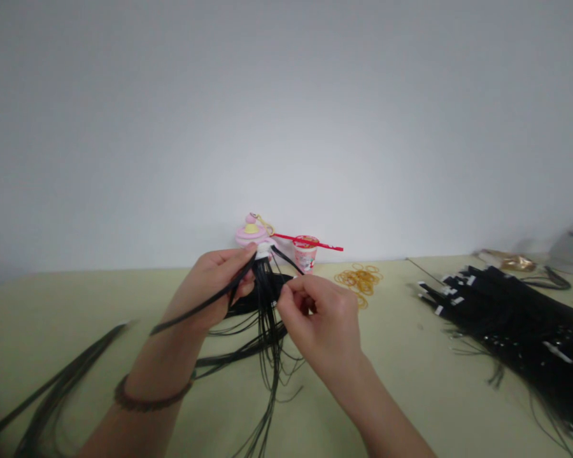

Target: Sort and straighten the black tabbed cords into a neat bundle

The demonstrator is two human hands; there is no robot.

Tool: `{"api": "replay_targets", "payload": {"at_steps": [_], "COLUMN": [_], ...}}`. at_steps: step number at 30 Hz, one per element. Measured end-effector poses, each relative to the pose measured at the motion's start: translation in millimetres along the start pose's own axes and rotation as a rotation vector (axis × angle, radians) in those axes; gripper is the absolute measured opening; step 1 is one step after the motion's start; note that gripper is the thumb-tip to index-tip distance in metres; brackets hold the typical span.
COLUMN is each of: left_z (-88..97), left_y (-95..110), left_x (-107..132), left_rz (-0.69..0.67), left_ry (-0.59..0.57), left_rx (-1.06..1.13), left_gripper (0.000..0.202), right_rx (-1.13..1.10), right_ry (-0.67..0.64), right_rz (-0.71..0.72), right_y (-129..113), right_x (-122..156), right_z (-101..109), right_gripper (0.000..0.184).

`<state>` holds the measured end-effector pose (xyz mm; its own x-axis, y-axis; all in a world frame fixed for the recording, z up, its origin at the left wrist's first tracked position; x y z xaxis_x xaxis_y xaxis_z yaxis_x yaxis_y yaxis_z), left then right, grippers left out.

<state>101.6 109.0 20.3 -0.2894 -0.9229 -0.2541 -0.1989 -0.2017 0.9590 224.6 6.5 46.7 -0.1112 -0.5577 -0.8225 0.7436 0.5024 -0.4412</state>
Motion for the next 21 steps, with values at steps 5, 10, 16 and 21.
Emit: {"api": "replay_targets", "payload": {"at_steps": [5, 10, 16, 21], "left_z": [0.0, -1.3, -1.8, 0.0], "left_y": [1.1, 2.4, 3.3, 3.5], "left_x": [0.7, 1.7, 2.3, 3.0], "left_rz": [-0.002, -0.005, -0.012, -0.002], "left_ry": [0.002, 0.001, 0.004, 0.019], "left_rx": [-0.011, -0.018, -0.073, -0.062], "left_gripper": [0.040, 0.040, 0.040, 0.040], "right_rx": [0.010, 0.014, 0.009, 0.035], "right_ry": [0.000, -0.004, 0.011, 0.031], "right_rz": [0.011, 0.007, 0.013, 0.017], "right_y": [0.3, -1.0, -2.1, -1.1], "right_x": [-1.0, -1.6, -2.2, -0.9], "right_z": [-0.1, -1.2, -2.5, -0.1], "right_gripper": [0.018, 0.019, 0.018, 0.019]}}
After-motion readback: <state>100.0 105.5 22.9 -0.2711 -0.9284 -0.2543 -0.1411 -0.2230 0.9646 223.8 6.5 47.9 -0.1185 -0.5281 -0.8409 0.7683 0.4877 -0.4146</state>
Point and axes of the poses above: each hand's wrist, its own x-axis away from the middle knuckle, its own z-axis out of the back of the hand, y = z × x, the point moved 9 cm from there along -x, towards the middle knuckle, and after that the axes turned 1 degree about x, right-handed, at the moved point
